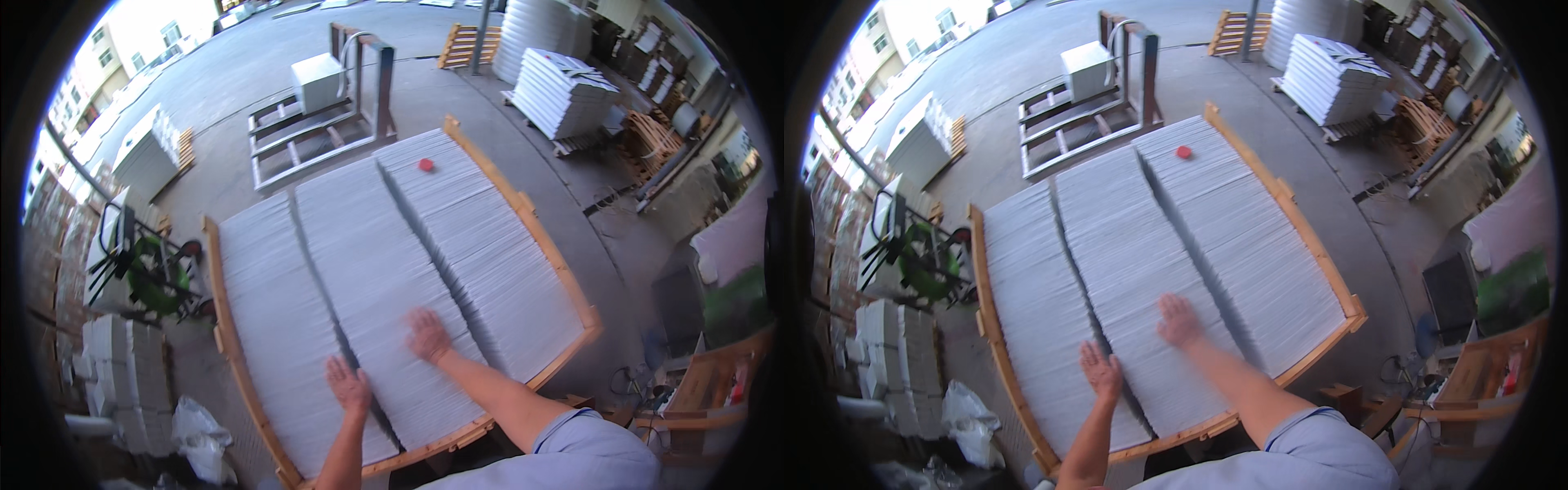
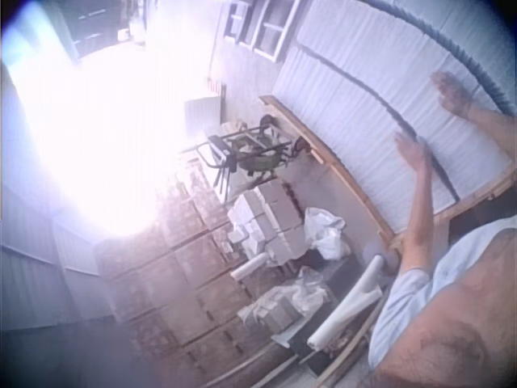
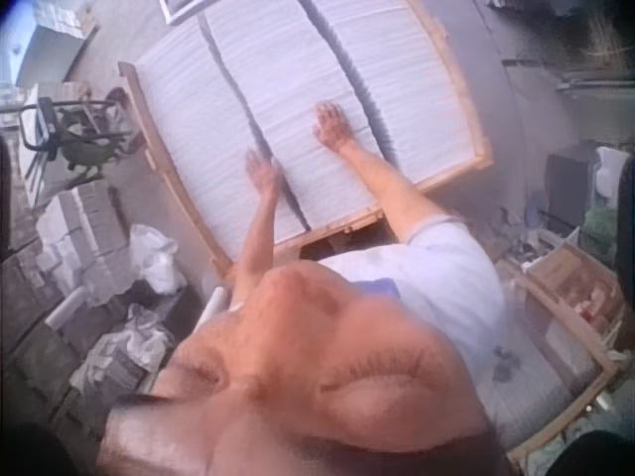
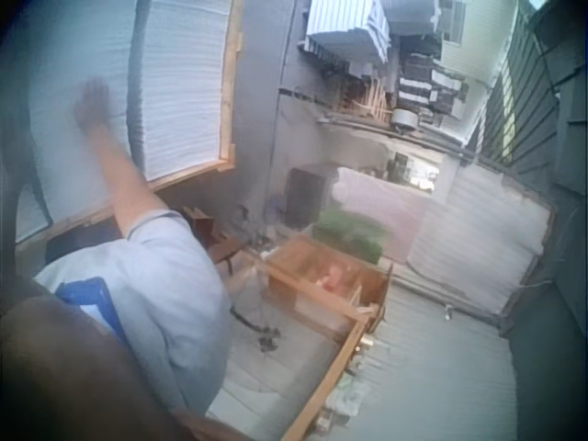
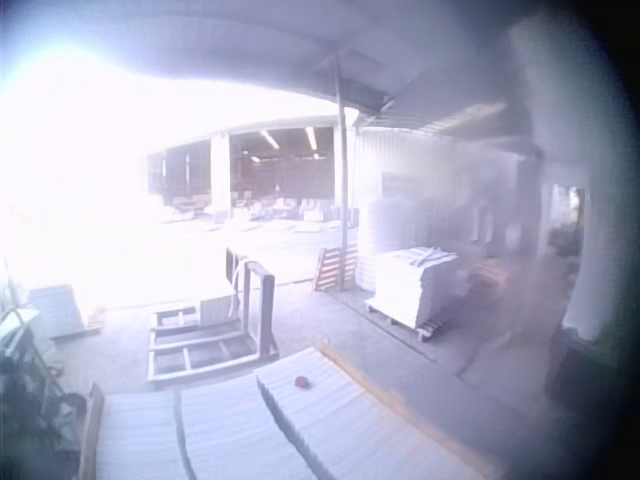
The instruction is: The person uses a green handheld strapping tool to secure a wooden frame holding stacks of white rectangular tiles. They then lift and reposition the frame, align the tile stacks, and place a single tile onto a nearby metal rack.
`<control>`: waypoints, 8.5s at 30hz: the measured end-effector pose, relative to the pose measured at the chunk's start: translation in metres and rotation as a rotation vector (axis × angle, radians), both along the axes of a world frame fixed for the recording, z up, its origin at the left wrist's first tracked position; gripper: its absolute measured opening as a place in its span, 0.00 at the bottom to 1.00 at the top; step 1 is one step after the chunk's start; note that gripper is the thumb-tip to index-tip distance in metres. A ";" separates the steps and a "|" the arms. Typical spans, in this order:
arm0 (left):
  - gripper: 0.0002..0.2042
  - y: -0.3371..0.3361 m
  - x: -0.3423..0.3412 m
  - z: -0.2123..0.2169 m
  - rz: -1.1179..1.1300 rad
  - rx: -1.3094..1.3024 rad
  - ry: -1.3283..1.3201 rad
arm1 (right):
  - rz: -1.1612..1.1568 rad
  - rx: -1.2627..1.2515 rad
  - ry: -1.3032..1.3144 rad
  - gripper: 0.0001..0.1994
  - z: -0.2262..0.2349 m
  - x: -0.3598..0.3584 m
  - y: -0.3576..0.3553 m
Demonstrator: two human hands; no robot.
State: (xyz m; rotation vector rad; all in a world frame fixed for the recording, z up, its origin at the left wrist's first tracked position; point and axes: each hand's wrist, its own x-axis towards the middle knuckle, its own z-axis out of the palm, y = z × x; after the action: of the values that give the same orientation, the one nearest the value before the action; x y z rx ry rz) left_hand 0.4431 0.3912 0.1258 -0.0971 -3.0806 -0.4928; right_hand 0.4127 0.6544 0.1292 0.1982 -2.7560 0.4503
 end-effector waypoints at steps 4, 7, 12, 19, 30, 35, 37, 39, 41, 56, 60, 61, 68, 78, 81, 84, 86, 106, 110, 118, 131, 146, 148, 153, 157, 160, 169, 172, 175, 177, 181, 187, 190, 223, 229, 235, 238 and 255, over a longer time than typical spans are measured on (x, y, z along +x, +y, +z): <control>0.34 -0.011 0.074 0.014 -0.075 0.047 -0.041 | -0.068 0.132 -0.026 0.27 -0.009 0.008 -0.015; 0.33 -0.025 0.123 0.026 -0.136 0.071 -0.067 | -0.043 0.095 -0.083 0.25 -0.006 0.041 -0.030; 0.30 -0.053 0.187 0.044 -0.202 0.167 -0.130 | -0.012 -0.004 -0.347 0.23 0.014 0.161 -0.046; 0.23 -0.097 0.244 0.081 -0.179 0.179 -0.131 | 0.047 0.087 -0.359 0.24 0.032 0.231 -0.054; 0.15 -0.121 0.368 0.067 0.396 0.528 -0.423 | 0.092 0.069 -0.407 0.23 0.044 0.227 -0.057; 0.22 -0.113 0.440 -0.002 0.735 0.439 -0.629 | 0.139 0.010 -0.404 0.25 0.034 0.227 -0.049; 0.22 -0.099 0.473 -0.021 0.873 0.477 -0.645 | 0.151 0.006 -0.415 0.27 0.028 0.227 -0.045; 0.22 -0.081 0.510 -0.034 0.962 0.491 -0.629 | 0.157 -0.003 -0.424 0.28 0.024 0.228 -0.042; 0.22 -0.057 0.548 -0.047 1.035 0.524 -0.578 | 0.159 -0.009 -0.434 0.29 0.020 0.228 -0.040; 0.18 0.063 0.706 -0.096 1.404 0.827 -0.462 | 0.369 0.095 -0.380 0.26 0.010 0.225 -0.020; 0.18 0.064 0.696 -0.070 1.559 1.087 -0.358 | 0.564 0.304 -0.328 0.25 0.000 0.212 -0.013; 0.19 0.068 0.697 -0.063 1.599 1.161 -0.278 | 0.615 0.377 -0.348 0.24 0.000 0.209 -0.011; 0.19 0.107 0.766 -0.093 1.462 0.915 -0.457 | 0.763 0.371 -0.195 0.20 -0.003 0.203 -0.006; 0.23 0.107 0.806 -0.087 1.497 0.871 -0.638 | 0.839 0.297 -0.060 0.17 -0.004 0.201 -0.003; 0.22 0.096 0.794 -0.080 1.524 0.896 -0.634 | 0.569 0.235 -0.313 0.18 -0.018 0.198 -0.004; 0.22 0.079 0.775 -0.071 1.487 0.951 -0.603 | 0.478 0.318 -0.295 0.19 -0.022 0.202 -0.008; 0.20 0.070 0.759 -0.065 1.497 0.993 -0.519 | 0.423 0.185 -0.433 0.19 -0.011 0.206 -0.010; 0.19 -0.095 0.587 -0.016 1.541 1.135 -0.415 | 0.346 0.108 -0.506 0.23 0.050 0.220 -0.050; 0.19 -0.128 0.591 -0.020 1.576 1.168 -0.435 | 0.443 -0.081 -0.435 0.23 0.070 0.207 -0.113; 0.20 -0.208 0.626 -0.056 1.634 1.115 -0.595 | 0.566 -0.195 -0.353 0.23 0.058 0.218 -0.308; 0.15 -0.485 0.634 -0.055 1.454 1.036 -0.624 | 0.238 -0.100 -0.310 0.16 0.031 0.223 -0.386; 0.15 -0.560 0.472 -0.050 1.026 1.022 -0.741 | 0.110 -0.087 -0.246 0.10 0.049 0.226 -0.394; 0.15 -0.572 0.458 -0.049 0.954 0.979 -0.747 | 0.113 -0.093 -0.214 0.10 0.048 0.226 -0.394; 0.13 -0.633 0.408 -0.048 -0.021 0.102 -0.581 | 0.119 -0.091 -0.262 0.10 0.050 0.225 -0.391; 0.13 -0.661 0.374 -0.044 0.932 0.858 -0.829 | 0.123 -0.076 -0.252 0.10 0.054 0.224 -0.389; 0.14 -0.677 0.345 -0.040 0.996 0.880 -0.820 | 0.117 -0.092 -0.244 0.10 0.058 0.223 -0.391; 0.17 -0.710 0.236 -0.045 0.743 0.823 -0.846 | 0.112 -0.094 -0.249 0.08 0.054 0.222 -0.396; 0.14 -0.738 0.209 -0.047 0.678 0.858 -0.833 | 0.079 -0.051 -0.342 0.10 0.046 0.223 -0.397; 0.13 -0.777 0.183 -0.051 0.627 0.896 -0.789 | -0.045 0.039 -0.436 0.10 0.044 0.217 -0.411; 0.14 -0.807 0.170 -0.056 0.606 0.891 -0.775 | -0.222 0.052 -0.536 0.11 0.045 0.206 -0.429; 0.15 -0.880 0.161 -0.064 0.645 0.808 -0.798 | -0.622 -0.107 -0.521 0.16 0.050 0.169 -0.479; 0.16 -0.947 0.161 -0.063 0.707 0.814 -0.767 | -0.762 -0.425 -0.443 0.23 0.039 0.137 -0.563; 0.16 -0.955 0.157 -0.061 0.478 0.710 -0.725 | -0.903 -0.389 -0.457 0.24 0.032 0.131 -0.587; 0.19 -0.871 -0.184 -0.018 0.580 0.696 -0.810 | -1.226 -0.113 -0.720 0.21 0.045 0.087 -0.614; 0.19 -0.857 -0.250 -0.033 0.485 0.649 -0.856 | -1.199 -0.149 -0.721 0.23 0.040 0.093 -0.607; 0.18 -0.835 -0.362 -0.060 0.394 0.519 -0.902 | -1.289 -0.548 -0.554 0.19 0.077 0.044 -0.581; 0.18 -0.821 -0.438 -0.081 0.338 0.532 -0.915 | -1.241 -0.385 -0.437 0.16 0.091 -0.032 -0.581; 0.14 -0.816 -0.766 -0.047 0.199 0.649 -1.136 | -1.242 -0.497 -0.479 0.27 0.035 -0.509 -0.599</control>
State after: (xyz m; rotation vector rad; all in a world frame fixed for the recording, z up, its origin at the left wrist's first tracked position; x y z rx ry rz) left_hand -0.3226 -0.4247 0.0791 0.7298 -3.5270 -2.0859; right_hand -0.0967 0.0549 0.1640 -1.7778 -2.4059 0.8054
